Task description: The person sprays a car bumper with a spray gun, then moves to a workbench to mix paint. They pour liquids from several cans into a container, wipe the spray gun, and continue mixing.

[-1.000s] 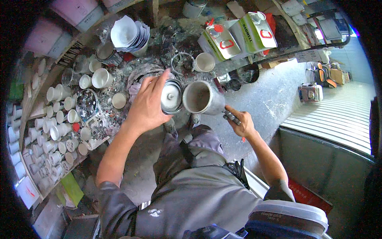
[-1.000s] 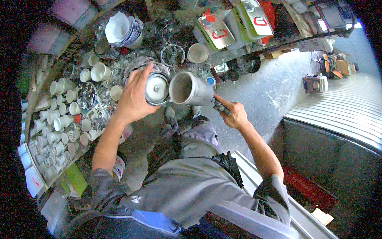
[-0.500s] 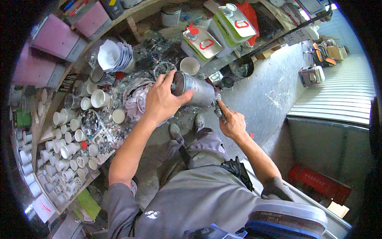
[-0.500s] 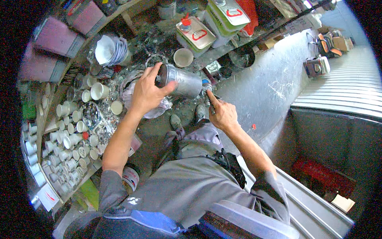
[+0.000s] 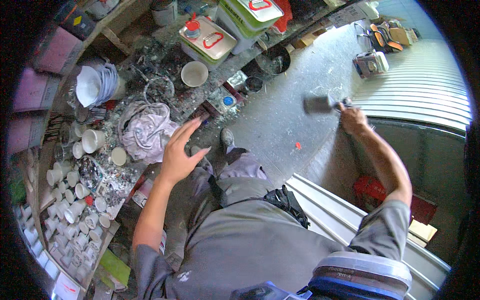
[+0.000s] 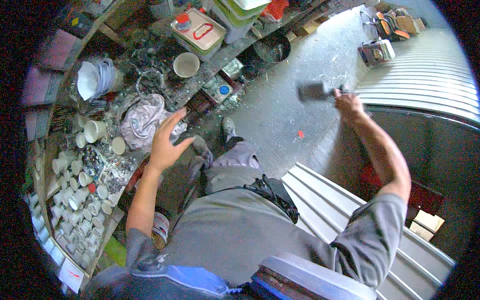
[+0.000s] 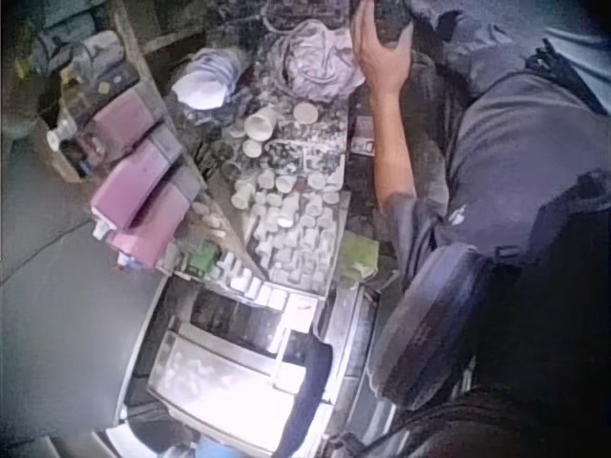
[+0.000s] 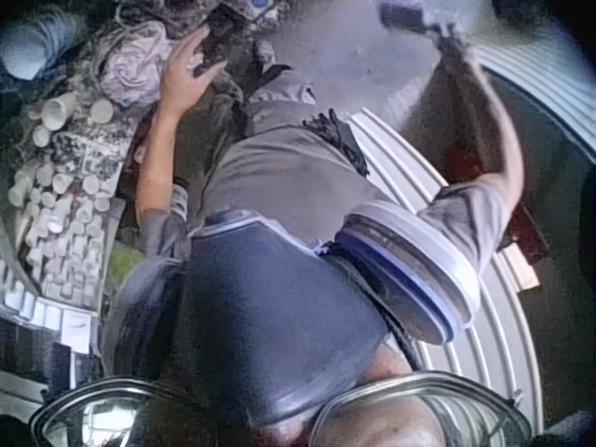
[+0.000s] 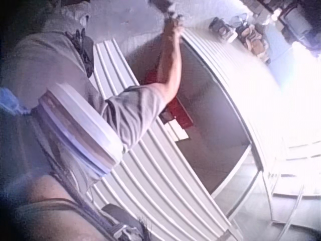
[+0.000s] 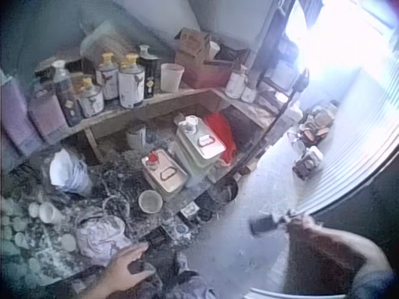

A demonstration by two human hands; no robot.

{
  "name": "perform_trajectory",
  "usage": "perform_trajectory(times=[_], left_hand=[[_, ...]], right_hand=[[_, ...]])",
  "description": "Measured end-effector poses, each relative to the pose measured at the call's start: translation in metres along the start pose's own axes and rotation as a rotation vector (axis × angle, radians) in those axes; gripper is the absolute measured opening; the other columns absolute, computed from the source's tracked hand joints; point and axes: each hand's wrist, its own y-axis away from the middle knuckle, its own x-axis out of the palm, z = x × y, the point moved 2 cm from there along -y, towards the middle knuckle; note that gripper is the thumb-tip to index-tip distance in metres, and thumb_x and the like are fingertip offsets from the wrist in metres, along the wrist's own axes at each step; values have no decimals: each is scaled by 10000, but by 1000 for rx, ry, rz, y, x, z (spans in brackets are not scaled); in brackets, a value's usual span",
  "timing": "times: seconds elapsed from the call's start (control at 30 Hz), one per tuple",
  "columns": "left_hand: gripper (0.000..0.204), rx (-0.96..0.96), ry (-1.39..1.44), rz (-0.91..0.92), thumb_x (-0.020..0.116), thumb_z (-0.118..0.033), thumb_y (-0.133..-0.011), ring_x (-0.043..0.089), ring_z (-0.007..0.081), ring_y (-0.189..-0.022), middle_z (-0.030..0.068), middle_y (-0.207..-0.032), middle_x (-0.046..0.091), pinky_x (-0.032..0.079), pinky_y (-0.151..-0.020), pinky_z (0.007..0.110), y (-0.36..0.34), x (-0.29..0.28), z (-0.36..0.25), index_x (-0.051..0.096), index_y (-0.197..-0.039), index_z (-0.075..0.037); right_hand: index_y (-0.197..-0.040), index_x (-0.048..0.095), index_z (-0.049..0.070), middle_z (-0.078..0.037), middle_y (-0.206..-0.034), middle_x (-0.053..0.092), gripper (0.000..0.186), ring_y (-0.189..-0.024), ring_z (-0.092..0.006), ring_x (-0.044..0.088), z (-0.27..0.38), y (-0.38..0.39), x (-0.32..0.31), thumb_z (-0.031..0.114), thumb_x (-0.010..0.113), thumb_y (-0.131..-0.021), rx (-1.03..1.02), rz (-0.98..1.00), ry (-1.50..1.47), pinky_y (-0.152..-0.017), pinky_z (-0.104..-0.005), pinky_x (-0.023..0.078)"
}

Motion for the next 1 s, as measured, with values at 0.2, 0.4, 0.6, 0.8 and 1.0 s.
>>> perform_trajectory(times=[0.2,0.4,0.6,0.8,1.0], left_hand=[[704,-257,-456,-418,820,-136,-800,441,423,-1390,217,-1472,495,358,-1159,504,88,-11,85,533,-1432,-19],[1033,-418,-635,-612,863,-365,-780,312,476,-1444,282,-1557,321,286,-1180,559,88,-31,146,296,-1567,-10],[1306,-734,-363,-596,881,-514,-738,182,497,-1510,381,-1603,185,203,-1239,530,70,-24,194,99,-1555,139],[1204,-844,-248,-625,905,-417,-713,335,495,-1446,399,-1507,366,284,-1208,483,75,-32,227,221,-1498,186],[642,-741,-336,-568,826,-381,-731,682,453,-1036,285,-1071,725,514,-908,469,71,-52,219,681,-1168,66]], right_hand=[[-1409,455,13,-214,-1011,740,454,-956,-334,733,-117,41,118,203,526,-1002,360,-65,-267,-803,-418,586],[-1415,447,49,-217,-963,735,463,-929,-360,732,-116,31,88,105,510,-960,451,-276,-409,-772,-458,587],[-1313,356,-63,-291,-943,697,420,-883,-419,726,-86,14,57,119,511,-968,318,-84,-393,-680,-522,568],[-1458,376,8,-234,-987,711,553,-876,-382,723,-55,6,31,186,553,-966,334,-156,-251,-663,-491,573],[-1328,398,-67,-248,-974,715,448,-874,-369,736,-32,15,17,142,536,-956,384,-140,-456,-702,-481,585]])
